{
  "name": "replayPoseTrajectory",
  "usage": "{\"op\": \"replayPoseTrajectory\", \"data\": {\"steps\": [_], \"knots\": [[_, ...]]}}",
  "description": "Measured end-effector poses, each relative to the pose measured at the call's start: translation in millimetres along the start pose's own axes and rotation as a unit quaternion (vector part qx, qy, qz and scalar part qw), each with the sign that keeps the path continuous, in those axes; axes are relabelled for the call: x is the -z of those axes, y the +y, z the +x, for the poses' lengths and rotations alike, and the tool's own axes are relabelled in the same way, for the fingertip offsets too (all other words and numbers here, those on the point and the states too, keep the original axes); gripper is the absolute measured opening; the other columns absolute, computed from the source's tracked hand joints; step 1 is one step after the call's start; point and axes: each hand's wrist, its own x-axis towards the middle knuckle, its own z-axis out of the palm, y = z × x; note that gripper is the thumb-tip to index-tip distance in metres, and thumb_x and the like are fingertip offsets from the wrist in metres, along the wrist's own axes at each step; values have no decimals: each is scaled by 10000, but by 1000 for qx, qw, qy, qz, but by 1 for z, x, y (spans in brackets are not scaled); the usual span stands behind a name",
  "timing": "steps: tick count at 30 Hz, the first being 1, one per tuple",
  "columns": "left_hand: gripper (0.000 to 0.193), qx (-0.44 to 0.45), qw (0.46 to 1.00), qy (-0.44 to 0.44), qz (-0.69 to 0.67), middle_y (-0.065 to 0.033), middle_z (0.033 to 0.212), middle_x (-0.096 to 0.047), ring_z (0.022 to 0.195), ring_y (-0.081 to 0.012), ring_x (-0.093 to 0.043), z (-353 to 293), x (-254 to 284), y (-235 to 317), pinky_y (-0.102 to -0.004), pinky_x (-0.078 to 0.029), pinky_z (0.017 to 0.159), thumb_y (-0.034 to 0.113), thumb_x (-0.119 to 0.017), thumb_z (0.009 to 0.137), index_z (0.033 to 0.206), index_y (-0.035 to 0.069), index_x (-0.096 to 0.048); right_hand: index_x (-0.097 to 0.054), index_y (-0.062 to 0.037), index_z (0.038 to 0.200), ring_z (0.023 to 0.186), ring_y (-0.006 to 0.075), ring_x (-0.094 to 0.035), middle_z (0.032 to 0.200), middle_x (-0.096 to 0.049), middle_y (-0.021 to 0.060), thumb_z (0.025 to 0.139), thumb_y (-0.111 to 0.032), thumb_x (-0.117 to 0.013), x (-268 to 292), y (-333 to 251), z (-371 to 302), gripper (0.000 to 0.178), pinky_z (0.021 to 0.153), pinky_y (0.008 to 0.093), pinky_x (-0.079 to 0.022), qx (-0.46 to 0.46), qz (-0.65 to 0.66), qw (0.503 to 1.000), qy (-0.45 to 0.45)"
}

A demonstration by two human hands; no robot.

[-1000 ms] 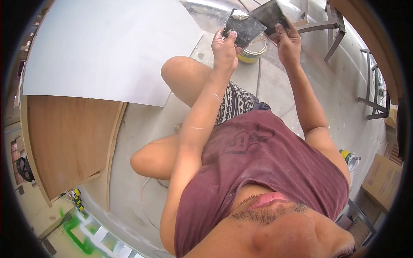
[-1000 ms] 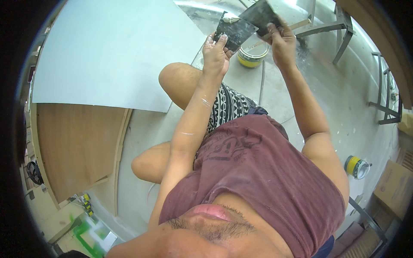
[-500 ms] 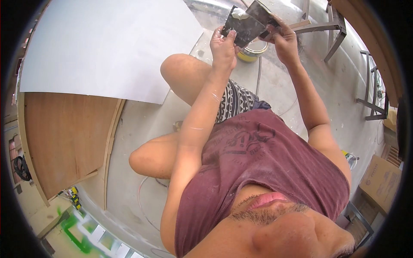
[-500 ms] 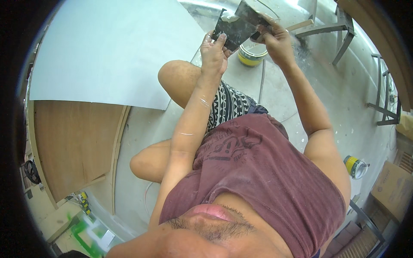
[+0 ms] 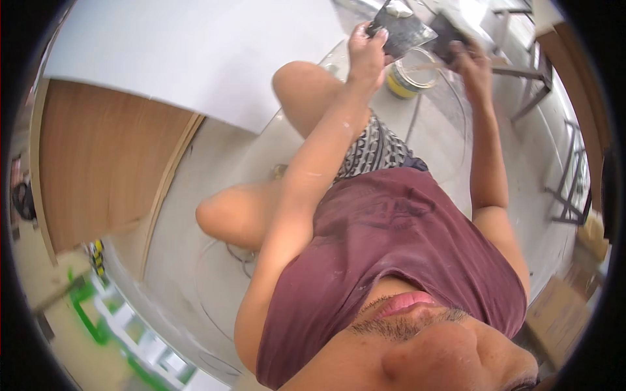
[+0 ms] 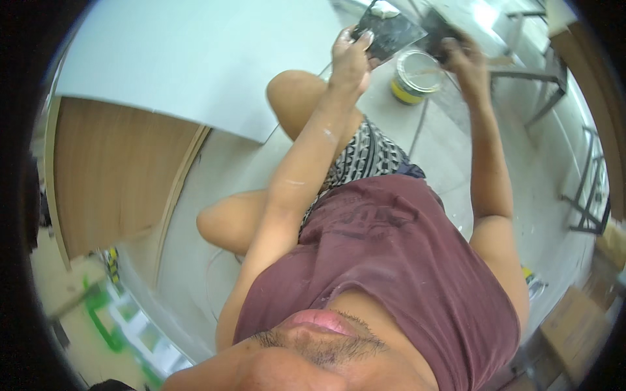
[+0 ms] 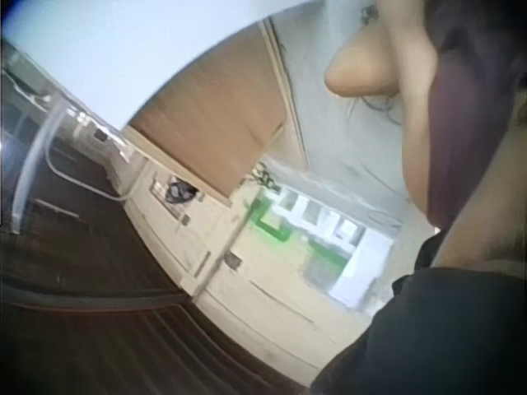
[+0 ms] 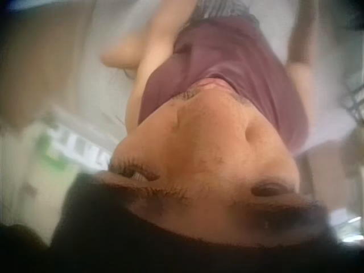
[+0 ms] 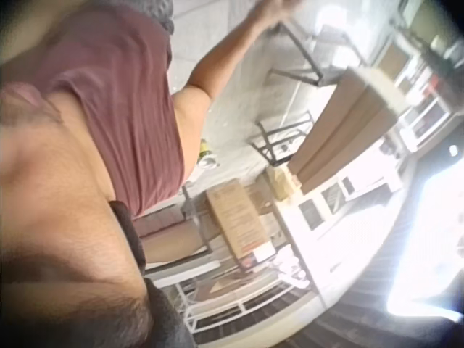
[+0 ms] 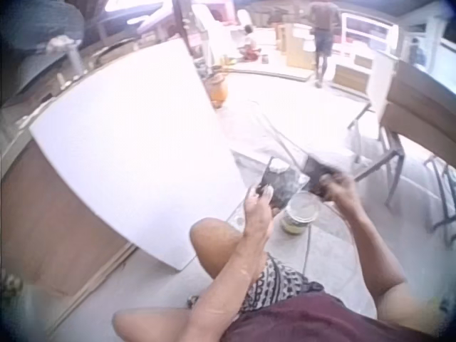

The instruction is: The person scrapes and spreads putty between metal putty knives and applies the putty onto the panel surface using a putty knife.

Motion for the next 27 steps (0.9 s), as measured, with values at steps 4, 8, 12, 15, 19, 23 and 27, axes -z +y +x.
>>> {"op": "replayPoseTrajectory", "data": {"steps": [4, 8, 12, 15, 19, 23, 27], "knots": [[336, -46, 996, 21, -73, -172, 1065, -576, 829, -289, -670, 0, 13, 48, -461, -613, 678, 15, -490, 917, 1230, -1, -368, -568, -75, 1138, 839, 174, -665, 993, -660, 85, 874, -73, -672, 5, 0, 34, 284, 657, 361, -615, -78, 213, 961, 160], [379, -85, 994, 55, 36, -174, 1120, -568, 990, -234, -626, -12, 57, 116, -437, -564, 831, 89, -581, 925, 1257, 13, -412, -572, -80, 1145, 961, 241, -651, 1039, -661, 86, 846, -77, -683, -22, -20, 66, 319, 742, 450, -576, -118, 298, 938, 130], [376, -226, 960, 99, 136, -213, 1129, -564, 935, -326, -653, -60, 114, 187, -524, -596, 738, 10, -523, 901, 1234, -54, -362, -607, -87, 1062, 866, 208, -641, 946, -671, 73, 828, -130, -670, -96, -52, 69, 246, 667, 377, -522, -100, 370, 923, 46], [295, -213, 961, 100, 142, -201, 1075, -594, 846, -289, -677, -102, 148, 218, -463, -607, 697, 27, -517, 925, 1183, -28, -386, -628, -100, 949, 700, 115, -631, 806, -672, 37, 819, -176, -671, -172, -74, 57, 156, 531, 245, -478, -117, 402, 905, -69], [206, -230, 942, 188, 155, -133, 1028, -629, 833, -225, -676, -137, 177, 219, -406, -609, 703, 50, -560, 925, 1112, 4, -485, -622, -79, 974, 657, 126, -633, 795, -663, 28, 833, -108, -663, -265, -95, 9, 150, 485, 234, -486, -194, 353, 878, -257], [135, -262, 937, 208, 104, -73, 1023, -642, 853, -171, -663, -161, 195, 212, -355, -605, 707, 97, -569, 942, 1064, 41, -551, -625, -19, 1007, 719, 140, -661, 846, -675, 50, 838, -50, -662, -326, -109, -44, 176, 583, 285, -551, -207, 286, 872, -338], [175, -288, 928, 221, 80, -85, 1044, -641, 903, -170, -656, -183, 196, 207, -365, -608, 704, 121, -533, 965, 1111, 26, -548, -620, 9, 1100, 803, 177, -669, 962, -683, 87, 837, -38, -662, -340, -117, -81, 270, 725, 308, -558, -149, 323, 866, -352]]}}
